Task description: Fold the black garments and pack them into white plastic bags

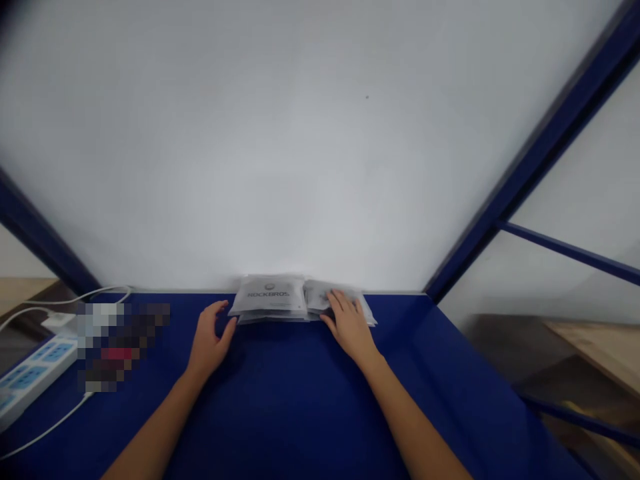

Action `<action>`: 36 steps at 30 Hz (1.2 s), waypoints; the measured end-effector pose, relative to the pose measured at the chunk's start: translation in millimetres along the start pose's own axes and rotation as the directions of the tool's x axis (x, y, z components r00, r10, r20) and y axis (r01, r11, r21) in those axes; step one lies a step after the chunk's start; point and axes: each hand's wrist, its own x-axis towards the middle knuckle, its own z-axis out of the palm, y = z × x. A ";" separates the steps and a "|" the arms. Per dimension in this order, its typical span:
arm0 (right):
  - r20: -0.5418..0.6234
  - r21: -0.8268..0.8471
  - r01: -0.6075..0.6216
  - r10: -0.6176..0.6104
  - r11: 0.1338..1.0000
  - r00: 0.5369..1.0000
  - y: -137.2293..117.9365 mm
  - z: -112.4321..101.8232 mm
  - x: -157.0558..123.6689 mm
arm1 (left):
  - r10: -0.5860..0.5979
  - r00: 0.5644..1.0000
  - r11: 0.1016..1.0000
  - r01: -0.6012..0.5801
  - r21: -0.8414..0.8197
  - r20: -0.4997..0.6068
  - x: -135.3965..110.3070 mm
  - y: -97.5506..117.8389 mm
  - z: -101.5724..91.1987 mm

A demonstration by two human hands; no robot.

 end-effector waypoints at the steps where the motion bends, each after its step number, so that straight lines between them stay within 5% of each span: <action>1: -0.015 -0.018 -0.008 0.008 1.000 1.000 -4.4 0.0 -3.9 | 0.043 0.999 0.999 -0.043 0.025 0.015 -0.2 1.0 1.4; 7: -0.121 -0.036 0.125 -0.129 0.992 0.984 -52.6 -9.5 -34.9 | 0.087 0.992 0.992 -0.095 0.089 0.090 -0.3 4.1 8.5; 12: -0.320 -0.071 0.289 -0.296 0.955 0.900 -97.3 -8.5 -30.2 | 0.044 0.999 0.999 -0.045 0.006 0.014 0.1 -1.1 11.5; 20: -0.060 -0.086 0.293 -0.298 0.952 0.953 -114.3 1.7 45.8 | 0.105 0.994 0.992 -0.106 -0.072 -0.021 1.8 3.9 9.8; 24: -0.155 -0.034 0.354 -0.354 0.935 0.922 -109.3 -5.1 50.5 | 0.131 0.988 0.985 -0.139 -0.100 -0.087 0.5 16.4 1.0; 28: -0.330 -0.041 0.380 -0.371 0.924 0.868 -113.0 -31.9 12.2 | 0.078 0.977 0.971 -0.120 -0.208 -0.197 -0.1 24.2 -12.1; 30: -0.324 -0.032 0.355 -0.346 0.934 0.881 -119.0 -44.4 -24.8 | 0.020 0.971 0.954 -0.089 -0.285 -0.236 1.7 25.2 -17.2; 33: -0.105 0.023 0.306 -0.302 0.952 0.947 -129.5 -56.6 -85.5 | 0.010 0.981 0.936 -0.078 -0.344 -0.194 2.5 32.4 -17.9; 36: 0.181 0.135 0.204 -0.227 0.970 0.957 -134.6 -63.7 -121.5 | 0.118 0.993 0.921 -0.107 -0.374 0.008 -7.9 52.2 -8.6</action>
